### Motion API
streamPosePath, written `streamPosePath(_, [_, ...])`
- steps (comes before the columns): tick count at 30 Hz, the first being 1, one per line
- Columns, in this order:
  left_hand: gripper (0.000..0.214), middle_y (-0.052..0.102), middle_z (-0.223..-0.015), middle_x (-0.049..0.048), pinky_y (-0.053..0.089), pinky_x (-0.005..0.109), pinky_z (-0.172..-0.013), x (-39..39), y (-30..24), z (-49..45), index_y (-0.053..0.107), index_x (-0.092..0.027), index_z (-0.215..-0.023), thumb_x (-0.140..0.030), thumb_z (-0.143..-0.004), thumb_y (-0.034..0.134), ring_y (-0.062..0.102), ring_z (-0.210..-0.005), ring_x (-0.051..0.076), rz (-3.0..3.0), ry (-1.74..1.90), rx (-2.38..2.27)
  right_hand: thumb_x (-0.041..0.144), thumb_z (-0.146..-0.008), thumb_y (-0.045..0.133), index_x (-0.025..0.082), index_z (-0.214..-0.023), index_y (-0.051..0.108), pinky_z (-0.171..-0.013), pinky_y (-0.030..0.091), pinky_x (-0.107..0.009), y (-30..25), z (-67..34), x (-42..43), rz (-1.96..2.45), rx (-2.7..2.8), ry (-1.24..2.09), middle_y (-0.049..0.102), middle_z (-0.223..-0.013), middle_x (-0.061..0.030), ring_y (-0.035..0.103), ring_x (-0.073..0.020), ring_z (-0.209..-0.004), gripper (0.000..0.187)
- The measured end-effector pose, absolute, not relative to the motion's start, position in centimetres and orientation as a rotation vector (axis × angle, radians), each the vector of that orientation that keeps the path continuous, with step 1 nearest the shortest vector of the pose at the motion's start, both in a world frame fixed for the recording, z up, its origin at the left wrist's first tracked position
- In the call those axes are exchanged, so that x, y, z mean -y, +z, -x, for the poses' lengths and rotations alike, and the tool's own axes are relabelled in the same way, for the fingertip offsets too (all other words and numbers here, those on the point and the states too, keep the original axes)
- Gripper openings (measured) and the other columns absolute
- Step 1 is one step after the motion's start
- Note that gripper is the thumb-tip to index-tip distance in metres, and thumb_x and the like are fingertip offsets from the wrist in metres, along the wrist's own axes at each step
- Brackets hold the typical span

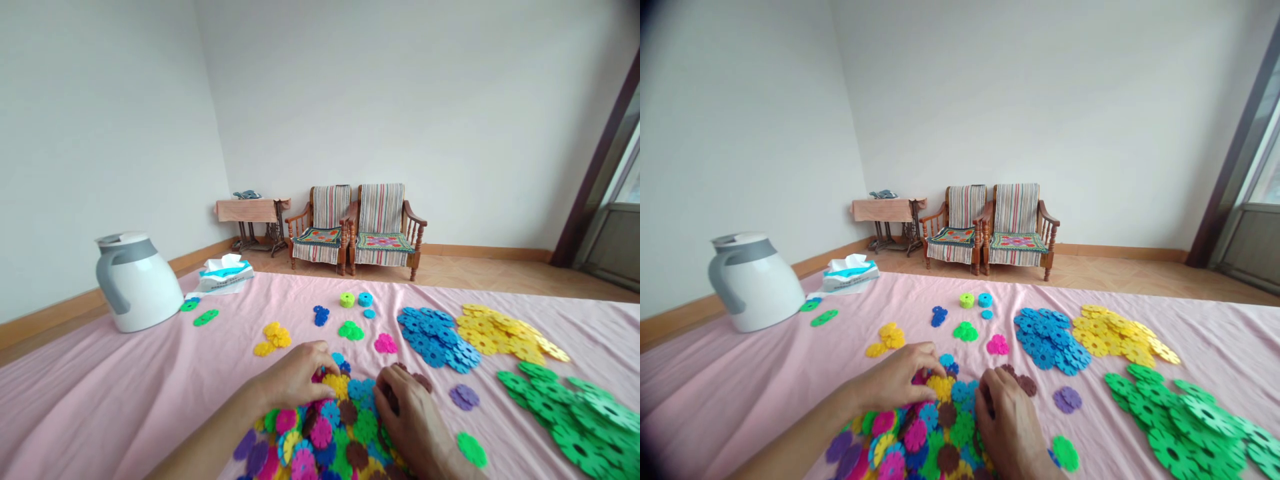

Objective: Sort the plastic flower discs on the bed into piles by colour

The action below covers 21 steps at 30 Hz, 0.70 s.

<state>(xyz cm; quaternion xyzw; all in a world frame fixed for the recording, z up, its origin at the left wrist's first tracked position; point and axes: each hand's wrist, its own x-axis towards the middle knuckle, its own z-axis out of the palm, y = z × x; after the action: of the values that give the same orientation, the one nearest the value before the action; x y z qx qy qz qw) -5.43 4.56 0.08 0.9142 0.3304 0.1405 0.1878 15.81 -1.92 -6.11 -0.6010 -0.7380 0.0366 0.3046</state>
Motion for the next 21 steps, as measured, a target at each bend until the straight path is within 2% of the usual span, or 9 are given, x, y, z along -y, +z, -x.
streamPosePath(6, [0.020, 0.057, -0.080, -0.0019, 0.039, 0.020, -0.066, -4.5, -0.2, 5.1, 0.065, -0.019, -0.085, -0.019, -0.066, 0.072, 0.054, -0.072, 0.012, -2.545, 0.400, -0.901, 0.020, -0.086, 0.044, 0.020, -0.067, 0.046, -0.059, 0.033, -0.025, -6.2, -15.9, 1.8, 1.600, 1.963, 0.136, 0.055, -0.069, 0.0006, 0.053, -0.0138, -0.063, 0.019])
streamPosePath(13, [0.012, 0.058, -0.074, -0.0026, 0.036, 0.018, -0.056, -4.9, -0.7, 5.2, 0.063, -0.016, -0.078, -0.011, -0.068, 0.061, 0.050, -0.062, 0.010, -2.387, 0.422, -0.934, 0.020, -0.085, 0.045, 0.020, -0.065, 0.043, -0.057, 0.031, -0.025, -6.0, -15.7, 1.9, 1.616, 1.956, 0.116, 0.053, -0.067, 0.0011, 0.051, -0.0132, -0.061, 0.020])
streamPosePath(21, [0.005, 0.057, -0.067, -0.0029, 0.039, 0.018, -0.058, -5.8, -0.9, 5.7, 0.061, -0.015, -0.075, -0.016, -0.071, 0.058, 0.050, -0.062, 0.010, -2.186, 0.562, -0.934, 0.022, -0.087, 0.044, 0.020, -0.066, 0.044, -0.058, 0.033, -0.025, -6.4, -15.9, 1.8, 1.585, 1.968, 0.119, 0.054, -0.068, 0.0009, 0.052, -0.0133, -0.062, 0.020])
